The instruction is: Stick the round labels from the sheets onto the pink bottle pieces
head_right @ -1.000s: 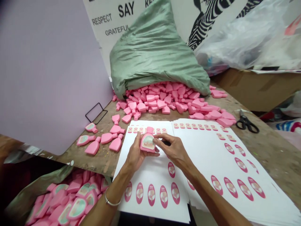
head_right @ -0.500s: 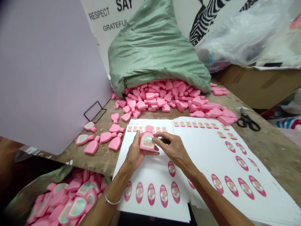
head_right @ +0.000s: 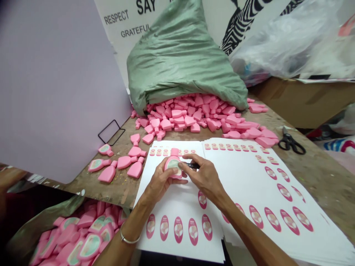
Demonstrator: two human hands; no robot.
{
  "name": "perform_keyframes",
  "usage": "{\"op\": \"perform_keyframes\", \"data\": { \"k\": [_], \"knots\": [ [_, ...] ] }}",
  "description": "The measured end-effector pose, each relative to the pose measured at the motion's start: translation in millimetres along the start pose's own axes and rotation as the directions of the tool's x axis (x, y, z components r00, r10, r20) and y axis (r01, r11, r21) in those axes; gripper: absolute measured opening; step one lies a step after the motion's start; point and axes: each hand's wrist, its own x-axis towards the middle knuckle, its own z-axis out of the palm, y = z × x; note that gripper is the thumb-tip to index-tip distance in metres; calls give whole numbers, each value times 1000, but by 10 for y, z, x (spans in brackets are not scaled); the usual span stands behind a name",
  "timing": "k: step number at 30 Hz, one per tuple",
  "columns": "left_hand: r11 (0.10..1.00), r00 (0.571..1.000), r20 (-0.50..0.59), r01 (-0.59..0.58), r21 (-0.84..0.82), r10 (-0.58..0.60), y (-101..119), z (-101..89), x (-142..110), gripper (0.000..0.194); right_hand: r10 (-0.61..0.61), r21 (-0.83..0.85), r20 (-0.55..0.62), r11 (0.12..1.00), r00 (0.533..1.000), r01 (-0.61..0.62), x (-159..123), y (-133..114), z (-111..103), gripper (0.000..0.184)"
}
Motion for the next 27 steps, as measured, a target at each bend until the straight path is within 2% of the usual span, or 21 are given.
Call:
{"op": "perform_keyframes", "data": {
  "k": [3,4,6,8,10,11,16,18,23,25,27],
  "knots": [
    [1000,1000,7,16,-8,-16,23,8,-35,29,-27,-224,-145,975,989,-6,17,-15,-33,57],
    [1000,999,25,29,-11,-29,33,18,-50,30,-17,-215,-135,977,991,-12,20,-22,-28,64],
    [998,994,85,63,-11,-62,48,38,-83,32,25,-74,-16,997,1000,-26,28,-28,16,73],
    [996,986,141,87,-2,-86,52,43,-112,32,46,78,123,995,991,-56,59,-6,86,71],
    [995,983,157,99,0,-97,48,17,-137,30,58,144,178,986,982,-84,133,56,135,63],
    [995,983,153,103,-4,-101,46,-6,-146,30,70,150,167,984,983,-95,185,99,139,60],
    [989,984,112,141,-34,-136,63,-141,-160,27,174,112,-43,979,984,-169,423,260,23,53],
    [985,981,110,165,-47,-159,70,-167,-143,29,172,114,-5,979,985,-171,402,219,26,52],
    [976,972,136,202,-80,-190,70,-156,-115,43,84,167,223,978,971,-123,153,31,249,65],
    [974,973,109,213,-77,-204,89,-149,-143,44,76,158,214,981,974,-111,191,100,295,63],
    [975,975,76,212,-62,-207,128,-164,-197,41,76,70,131,994,988,-86,387,281,252,58]
  ]
}}
